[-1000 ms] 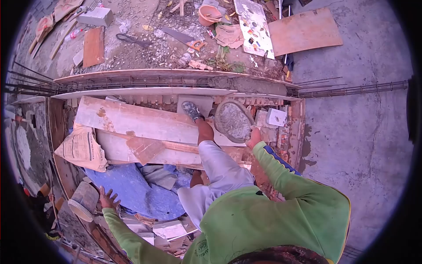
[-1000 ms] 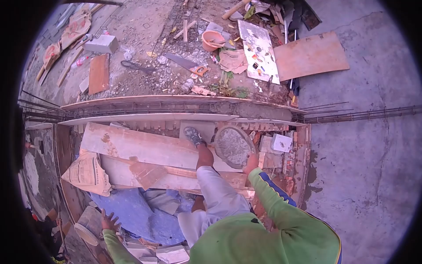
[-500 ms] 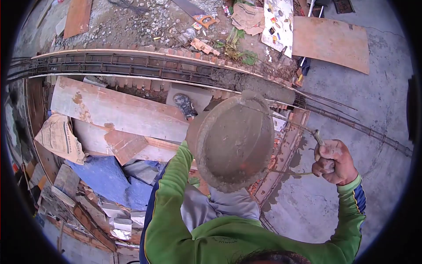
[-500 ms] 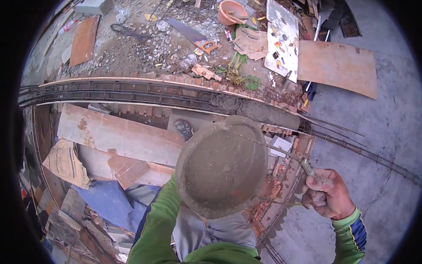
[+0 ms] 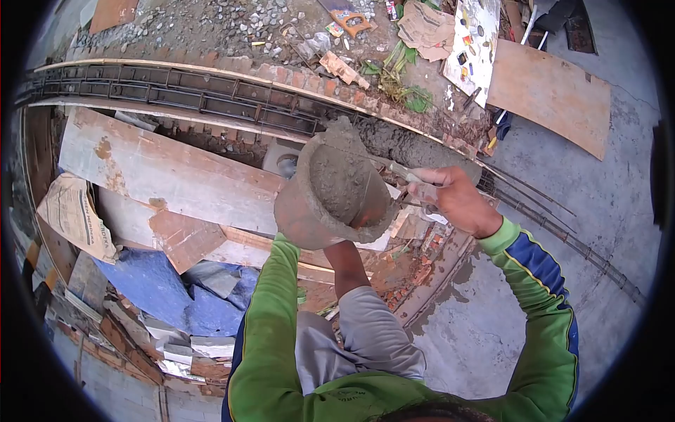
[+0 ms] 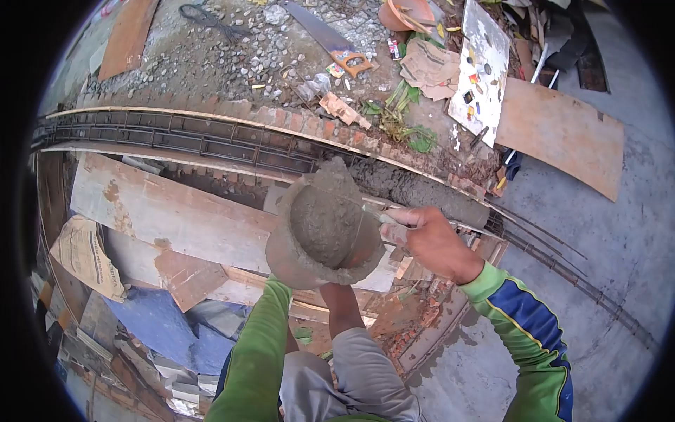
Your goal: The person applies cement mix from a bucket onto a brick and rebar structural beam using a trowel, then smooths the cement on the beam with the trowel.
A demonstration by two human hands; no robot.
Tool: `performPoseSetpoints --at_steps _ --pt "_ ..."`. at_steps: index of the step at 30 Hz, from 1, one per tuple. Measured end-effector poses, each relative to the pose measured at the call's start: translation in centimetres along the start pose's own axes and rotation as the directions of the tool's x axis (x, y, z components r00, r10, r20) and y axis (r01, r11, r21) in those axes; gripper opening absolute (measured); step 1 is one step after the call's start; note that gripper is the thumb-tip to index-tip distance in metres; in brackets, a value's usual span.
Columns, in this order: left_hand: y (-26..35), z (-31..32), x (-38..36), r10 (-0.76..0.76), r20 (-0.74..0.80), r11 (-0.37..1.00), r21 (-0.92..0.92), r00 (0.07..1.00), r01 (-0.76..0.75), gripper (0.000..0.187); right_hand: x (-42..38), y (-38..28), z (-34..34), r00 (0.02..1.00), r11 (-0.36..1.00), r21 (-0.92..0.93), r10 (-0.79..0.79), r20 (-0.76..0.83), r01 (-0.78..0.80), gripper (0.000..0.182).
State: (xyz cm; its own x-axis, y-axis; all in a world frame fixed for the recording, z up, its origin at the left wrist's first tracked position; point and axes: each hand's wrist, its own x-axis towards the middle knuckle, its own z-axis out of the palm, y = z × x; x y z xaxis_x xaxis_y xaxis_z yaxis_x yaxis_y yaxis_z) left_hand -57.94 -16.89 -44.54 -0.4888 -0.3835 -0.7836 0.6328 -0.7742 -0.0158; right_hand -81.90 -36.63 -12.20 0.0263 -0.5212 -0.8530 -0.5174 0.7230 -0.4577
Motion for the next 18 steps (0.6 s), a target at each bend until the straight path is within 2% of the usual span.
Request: performPoseSetpoints --at_steps 5,8,10,12,13,15,17,18 --pt "-0.5 0.5 0.9 0.098 -0.043 0.995 -0.024 0.994 -0.099 0.073 4.5 1.4 -0.2 1.0 0.989 -0.146 -0.009 -0.02 0.006 0.03" --pt "-1.3 1.6 0.9 0.158 -0.076 0.984 -0.065 0.984 -0.163 0.073 5.4 0.9 -0.3 0.99 0.977 -0.212 -0.005 -0.138 -0.025 0.031" --pt "-2.0 3.2 0.5 0.179 -0.083 0.969 -0.158 0.98 -0.191 0.073 6.1 1.0 -0.3 0.985 0.967 -0.256 -0.048 -0.168 0.004 0.032" --pt "-2.8 5.4 -0.6 0.129 -0.073 0.914 -0.377 0.989 -0.147 0.073 7.0 1.6 -0.3 0.967 0.939 -0.335 -0.156 -0.202 0.081 0.033" --pt "-3.0 6.6 -1.0 0.076 -0.059 0.858 -0.505 0.995 -0.095 0.075 7.6 2.0 -0.4 0.969 0.939 -0.334 -0.154 -0.191 0.084 0.033" --pt "-3.0 9.6 -1.8 0.039 -0.104 0.849 -0.522 0.994 -0.088 0.074 9.2 2.8 -0.9 0.943 0.961 -0.251 -0.188 -0.275 0.118 0.034" --pt "-3.8 11.0 -1.5 0.006 -0.147 0.829 -0.553 0.989 -0.088 0.072 12.0 4.1 -2.9 0.941 0.963 -0.217 -0.217 -0.261 0.161 0.033" --pt "-4.5 11.2 -1.2 0.013 -0.167 0.838 -0.536 0.986 -0.102 0.074 13.1 4.1 -3.7 0.958 0.985 -0.132 -0.144 -0.248 0.114 0.032"
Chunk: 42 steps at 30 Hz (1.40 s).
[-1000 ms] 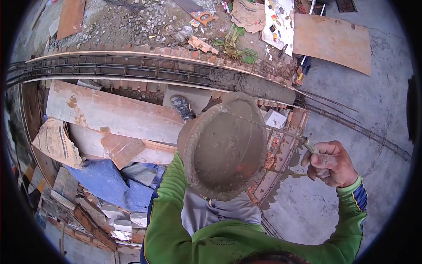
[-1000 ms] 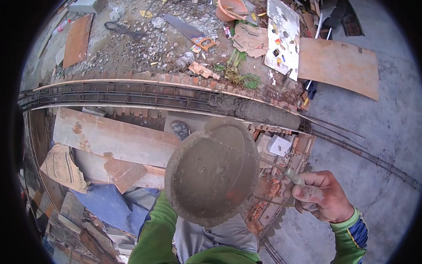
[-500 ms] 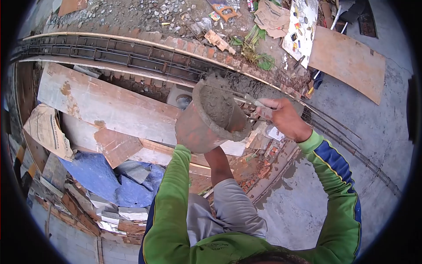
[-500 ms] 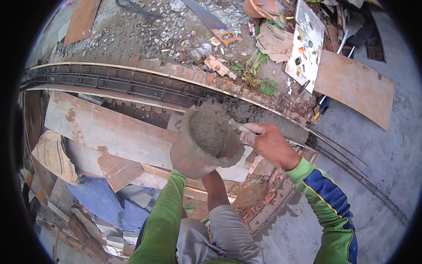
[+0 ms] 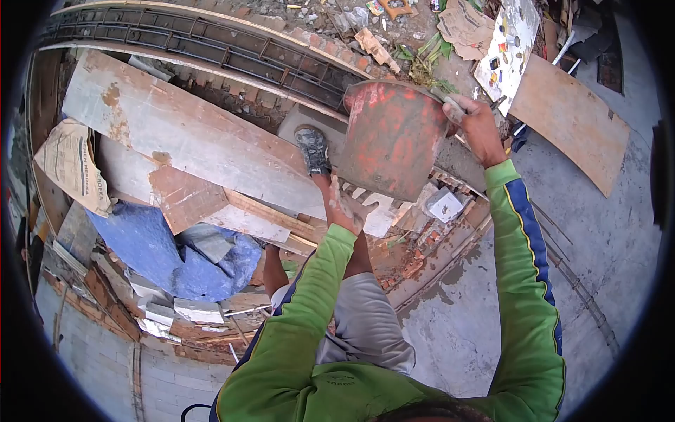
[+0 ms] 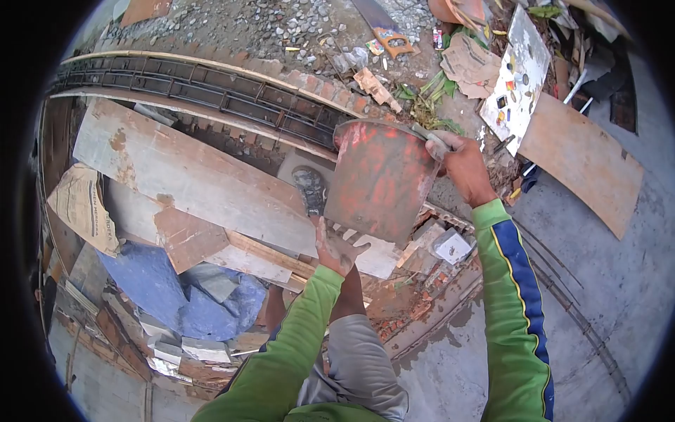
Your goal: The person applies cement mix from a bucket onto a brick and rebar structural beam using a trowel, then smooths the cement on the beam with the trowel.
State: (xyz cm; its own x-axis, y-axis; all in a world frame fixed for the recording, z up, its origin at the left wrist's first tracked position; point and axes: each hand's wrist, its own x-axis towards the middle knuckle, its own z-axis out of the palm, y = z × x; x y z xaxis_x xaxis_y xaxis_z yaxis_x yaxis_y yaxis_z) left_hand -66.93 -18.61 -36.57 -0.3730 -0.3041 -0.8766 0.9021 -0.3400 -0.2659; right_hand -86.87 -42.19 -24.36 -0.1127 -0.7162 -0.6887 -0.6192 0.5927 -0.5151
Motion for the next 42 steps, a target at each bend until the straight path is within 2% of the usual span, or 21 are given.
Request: performPoseSetpoints --at_steps 2,4,6,9,10,11,15,17,18,19,22,25,27,28,29,31,33,35,37,39,42 --pt "-0.9 1.1 0.1 0.031 -0.02 0.998 0.057 0.999 -0.03 0.078 2.3 0.5 -0.6 0.997 0.996 0.053 0.064 0.046 -0.066 0.031" --pt "-0.7 3.7 -0.7 0.05 -0.002 0.993 0.109 0.999 -0.05 0.078 4.8 1.3 -0.8 0.992 0.989 0.135 0.072 -0.107 -0.057 0.028" --pt "-1.7 3.3 1.3 0.062 0.042 0.982 0.178 0.997 -0.069 0.078 8.5 4.0 -2.4 0.995 0.997 0.077 0.035 -0.098 -0.027 0.029" --pt "-1.5 3.3 5.1 0.188 0.015 0.939 0.291 0.982 -0.184 0.081 10.1 4.8 -1.4 0.997 0.993 0.114 0.035 -0.063 -0.027 0.03" --pt "-0.5 4.8 4.8 0.173 -0.07 0.938 0.316 0.982 -0.143 0.087 11.4 5.7 -0.7 0.989 0.992 0.121 -0.028 -0.149 0.046 0.031" --pt "0.2 6.6 3.7 0.18 -0.065 0.939 0.309 0.982 -0.152 0.087 12.5 6.1 -0.5 0.968 0.985 0.124 -0.084 -0.237 0.116 0.031" --pt "-0.7 5.6 3.5 0.229 0.055 0.856 0.464 0.972 -0.228 0.094 13.4 5.5 -0.4 0.977 0.99 0.097 -0.078 -0.196 0.098 0.032" --pt "-1.2 2.9 8.9 0.391 0.007 0.695 0.654 0.921 -0.3 0.098 14.3 7.6 -0.9 0.982 0.995 -0.089 -0.07 -0.177 0.055 0.029" --pt "-1.5 4.0 8.1 0.378 -0.035 0.697 0.668 0.925 -0.26 0.099 14.3 7.4 -1.4 0.974 0.991 -0.132 -0.059 -0.22 0.03 0.03" --pt "-1.3 6.2 6.2 0.243 -0.049 0.819 0.545 0.969 -0.177 0.101 13.5 5.6 -1.1 0.952 0.986 -0.156 -0.098 -0.29 0.054 0.029" --pt "-2.4 7.2 2.7 0.34 0.049 0.651 0.709 0.939 -0.273 0.103 14.0 4.7 -1.3 0.974 0.988 0.08 -0.116 -0.192 0.134 0.02" --pt "-2.0 4.8 6.7 0.561 0.194 0.466 0.729 0.805 -0.501 0.083 14.5 4.1 -0.4 0.987 0.991 0.082 -0.093 -0.129 0.104 0.025" --pt "-1.3 4.0 9.1 0.51 0.017 0.469 0.833 0.86 -0.295 0.075 14.2 7.9 -0.9 0.991 0.998 0.043 -0.039 -0.125 0.044 0.027" --pt "-1.1 4.5 8.9 0.486 -0.055 0.447 0.873 0.872 -0.194 0.072 14.4 10.1 -0.7 0.969 0.993 0.011 -0.115 -0.218 0.121 0.028" --pt "-0.8 5.4 7.9 0.49 -0.038 0.45 0.867 0.871 -0.215 0.072 14.9 9.7 -0.8 0.93 0.978 -0.032 -0.206 -0.306 0.206 0.03" --pt "-1.2 5.4 4.7 0.422 0.124 0.59 0.714 0.898 -0.376 0.074 13.7 9.8 -2.7 0.952 0.983 -0.059 -0.181 -0.245 0.172 0.033" --pt "-1.4 6.3 2.4 0.454 0.077 0.56 0.751 0.888 -0.351 0.073 13.3 8.2 -2.4 0.979 0.971 0.2 -0.097 -0.18 0.133 0.031" --pt "-0.2 6.9 2.4 0.52 0.187 0.338 0.851 0.833 -0.402 0.074 13.2 8.7 -1.9 0.977 0.979 0.171 -0.073 -0.202 0.108 0.036" --pt "2.1 5.2 5.3 0.538 0.054 0.382 0.874 0.841 -0.3 0.075 12.7 10.3 -1.0 0.923 0.965 -0.23 0.03 -0.384 -0.127 0.039" --pt "3.8 4.3 6.5 0.32 0.281 0.552 0.721 0.905 -0.419 0.079 11.0 11.3 0.0 0.836 0.853 -0.462 -0.059 -0.546 -0.242 0.046" --pt "5.0 2.1 4.6 0.378 0.134 0.613 0.705 0.916 -0.356 0.078 7.1 9.8 0.5 0.913 0.943 -0.271 0.074 -0.402 -0.195 0.05"
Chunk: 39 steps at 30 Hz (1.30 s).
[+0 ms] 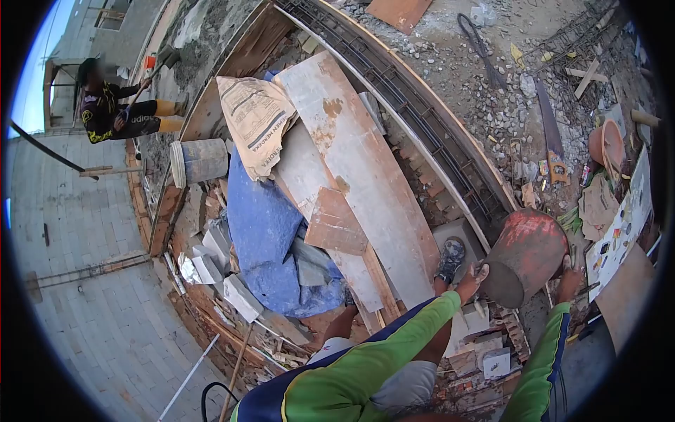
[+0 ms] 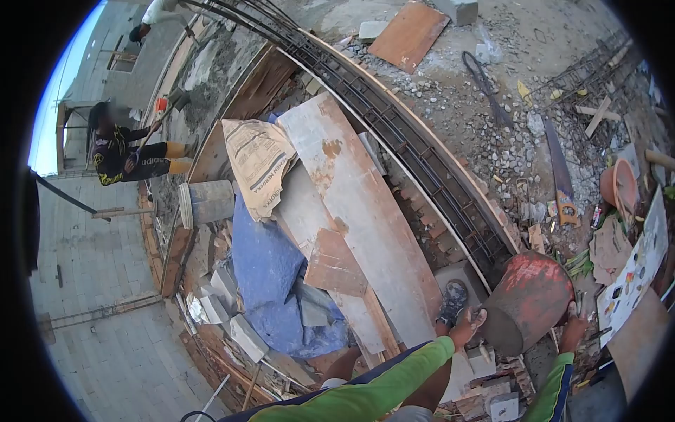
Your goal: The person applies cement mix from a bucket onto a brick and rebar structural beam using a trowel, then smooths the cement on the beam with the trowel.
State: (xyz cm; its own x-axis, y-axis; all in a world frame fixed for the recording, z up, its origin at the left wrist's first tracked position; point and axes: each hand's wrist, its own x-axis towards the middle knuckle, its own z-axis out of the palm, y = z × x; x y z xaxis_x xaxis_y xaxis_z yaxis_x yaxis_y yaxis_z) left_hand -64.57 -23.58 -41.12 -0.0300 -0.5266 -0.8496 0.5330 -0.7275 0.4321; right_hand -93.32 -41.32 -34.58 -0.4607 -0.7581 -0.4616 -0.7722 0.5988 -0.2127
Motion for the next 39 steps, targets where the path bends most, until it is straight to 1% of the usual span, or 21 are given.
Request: performPoseSetpoints --at_steps 2,3,4,6,8,10,13,14,15,17,18,21,24,26,27,29,30,31,33,36,39 --pt "0.7 -3.1 0.6 -0.042 -0.041 0.997 -0.06 0.998 0.039 0.079 -4.7 -2.7 -1.4 0.929 0.93 0.126 -0.319 -0.185 0.345 0.056" --pt "1.2 -5.6 0.6 0.041 0.06 0.997 -0.069 0.997 -0.037 0.08 -7.2 -4.9 -2.7 0.919 0.921 0.128 -0.34 -0.198 0.368 0.056" --pt "2.3 -7.7 -0.7 0.123 0.157 0.99 -0.081 0.98 -0.112 0.081 -10.4 -7.1 -4.1 0.936 0.9 0.258 -0.329 -0.124 0.351 0.057" --pt "7.8 -11.8 -4.9 0.108 0.164 0.989 -0.116 0.981 -0.09 0.079 -17.3 -11.3 -6.7 0.941 0.82 0.501 -0.338 0.031 0.277 0.06" --pt "10.9 -16.8 -9.8 -0.032 -0.141 0.98 -0.201 0.989 0.003 0.076 -22.7 -13.6 -7.2 0.9 0.696 0.676 -0.422 0.111 0.243 0.063" --pt "9.1 -22.6 -13.0 -0.098 -0.296 0.978 -0.207 0.95 0.037 0.078 -28.4 -16.4 -5.4 0.841 0.556 0.804 -0.523 0.139 0.213 0.067" --pt "6.9 -27.4 -20.4 -0.119 -0.187 0.992 -0.057 0.975 0.11 0.089 -41.0 -23.9 -1.7 0.717 0.407 0.913 -0.637 0.283 0.002 0.078" --pt "6.9 -27.6 -22.9 -0.101 -0.154 0.995 -0.018 0.983 0.1 0.091 -45.0 -25.0 0.5 0.673 0.397 0.918 -0.681 0.288 0.009 0.08" --pt "7.7 -27.2 -25.6 -0.074 -0.147 0.997 -0.017 0.986 0.073 0.091 -48.5 -25.8 2.6 0.627 0.388 0.922 -0.723 0.291 0.019 0.083" --pt "8.6 -26.7 -30.9 0.133 -0.025 0.991 -0.017 0.991 -0.134 0.1 -55.3 -27.2 3.9 0.618 0.393 0.914 -0.745 0.252 0.101 0.083" --pt "8.7 -27.5 -32.5 0.144 -0.015 0.989 -0.02 0.99 -0.144 0.1 -58.5 -27.5 4.1 0.616 0.394 0.91 -0.752 0.236 0.132 0.083" --pt "10.4 -28.9 -35.8 0.451 -0.069 0.893 0.031 0.89 -0.45 0.101 -65.6 -28.4 2.5 0.657 0.363 0.928 -0.721 0.221 0.085 0.079" --pt "9.1 -29.5 -39.4 0.648 -0.06 0.761 0.093 0.759 -0.642 0.102 -70.3 -26.3 1.9 0.661 0.405 0.897 -0.724 0.197 0.176 0.076" --pt "5.9 -30.7 -39.6 0.698 -0.405 0.705 0.537 0.591 -0.464 0.085 -72.7 -25.2 2.9 0.705 0.353 0.925 -0.692 0.159 0.138 0.068" --pt "4.1 -32.3 -39.0 0.702 -0.404 0.712 0.416 0.587 -0.566 0.078 -73.9 -24.6 3.3 0.725 0.439 0.873 -0.669 0.161 0.212 0.062" --pt "1.4 -36.0 -40.2 0.637 -0.328 0.767 0.363 0.698 -0.529 0.066 -76.5 -23.4 6.0 0.699 0.37 0.924 -0.685 0.204 0.093 0.072" --pt "0.4 -38.3 -40.3 0.587 -0.269 0.796 0.366 0.764 -0.482 0.06 -78.9 -24.1 3.8 0.707 0.347 0.918 -0.698 0.116 0.192 0.081" --pt "-0.3 -40.9 -40.6 0.532 -0.207 0.818 0.379 0.821 -0.434 0.054 -79.9 -23.8 3.6 0.647 0.444 0.882 -0.721 0.248 0.156 0.087" --pt "-0.4 -46.9 -40.7 0.432 -0.135 0.832 0.44 0.892 -0.336 0.042 -81.6 -22.8 4.3 0.548 0.499 0.86 -0.751 0.369 0.104 0.079" --pt "0.0 -58.4 -39.9 0.316 -0.123 0.768 0.616 0.941 -0.177 0.028 -81.4 -19.6 7.3 0.579 0.475 0.869 -0.751 0.319 0.138 0.068" --pt "-1.3 -67.0 -39.0 0.393 -0.27 0.724 0.68 0.879 -0.115 0.022 -78.3 -14.5 6.8 0.792 0.545 0.836 -0.541 0.285 0.072 0.04"
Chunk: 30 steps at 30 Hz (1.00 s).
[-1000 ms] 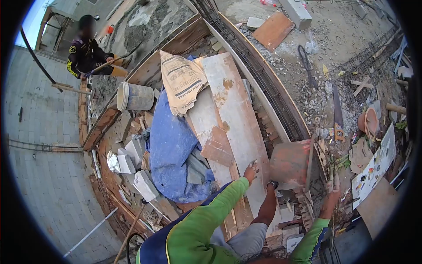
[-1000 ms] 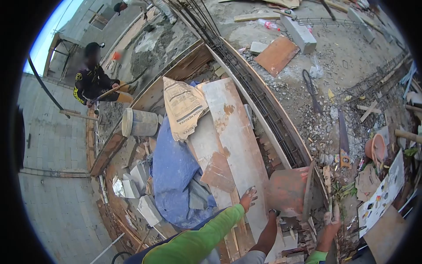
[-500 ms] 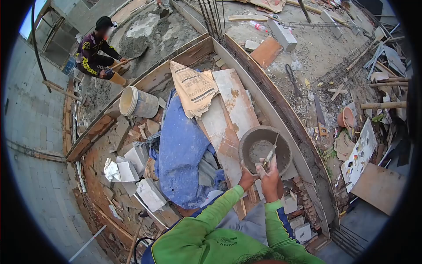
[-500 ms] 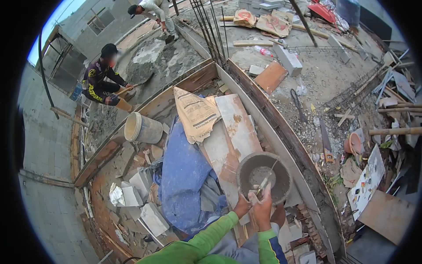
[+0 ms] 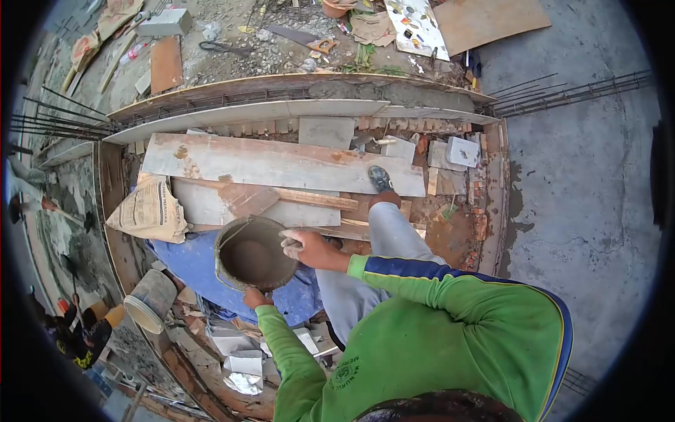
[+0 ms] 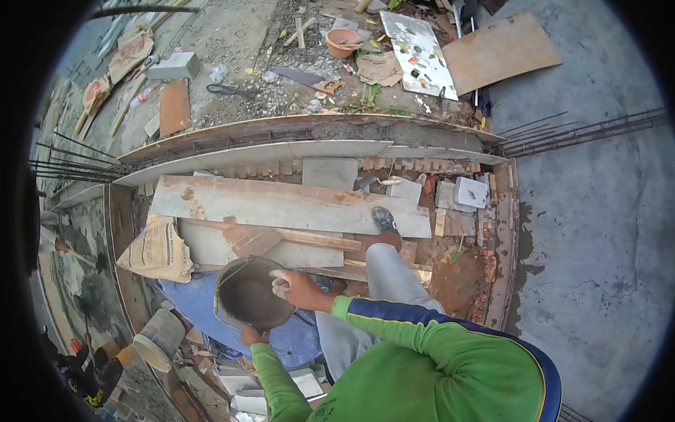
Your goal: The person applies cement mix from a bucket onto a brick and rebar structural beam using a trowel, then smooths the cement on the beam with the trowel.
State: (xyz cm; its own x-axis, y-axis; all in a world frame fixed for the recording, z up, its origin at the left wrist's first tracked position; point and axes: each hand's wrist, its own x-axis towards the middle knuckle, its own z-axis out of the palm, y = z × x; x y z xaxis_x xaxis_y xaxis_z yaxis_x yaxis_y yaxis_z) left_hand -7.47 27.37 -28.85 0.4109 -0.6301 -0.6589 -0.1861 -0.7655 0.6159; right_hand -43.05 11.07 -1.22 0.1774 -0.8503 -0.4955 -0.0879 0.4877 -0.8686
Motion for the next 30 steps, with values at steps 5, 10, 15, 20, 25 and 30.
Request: performPoseSetpoints --at_steps 5,10,15,20,25,30 --pt "6.0 2.1 -5.6 -0.191 0.041 0.88 0.451 0.981 0.153 0.03 -0.2 9.1 -16.9 0.889 0.963 -0.235 0.012 -0.458 -0.134 0.018" --pt "8.0 13.0 -4.9 -0.53 -0.007 0.651 -0.645 0.848 0.401 0.038 -1.6 20.5 -33.5 0.633 0.844 -0.215 0.177 -0.753 -0.491 0.018" --pt "14.9 22.8 -5.6 -0.508 0.103 0.554 -0.721 0.855 0.417 0.037 -2.1 34.4 -43.5 0.599 0.67 -0.277 0.309 -0.739 -0.688 0.02" --pt "14.4 32.6 -2.6 -0.371 0.239 0.554 -0.719 0.897 0.42 0.037 4.2 48.9 -49.4 0.72 0.412 -0.603 0.236 -0.653 -0.683 0.024" --pt "9.2 40.3 2.4 -0.267 0.305 0.617 -0.675 0.914 0.405 0.045 16.7 53.3 -52.9 0.813 0.273 -0.769 0.271 -0.516 -0.578 0.047" --pt "9.0 45.5 4.1 -0.202 0.286 0.76 -0.557 0.937 0.334 0.054 26.7 63.4 -56.1 0.89 0.05 -0.889 -0.002 -0.456 -0.455 0.044"
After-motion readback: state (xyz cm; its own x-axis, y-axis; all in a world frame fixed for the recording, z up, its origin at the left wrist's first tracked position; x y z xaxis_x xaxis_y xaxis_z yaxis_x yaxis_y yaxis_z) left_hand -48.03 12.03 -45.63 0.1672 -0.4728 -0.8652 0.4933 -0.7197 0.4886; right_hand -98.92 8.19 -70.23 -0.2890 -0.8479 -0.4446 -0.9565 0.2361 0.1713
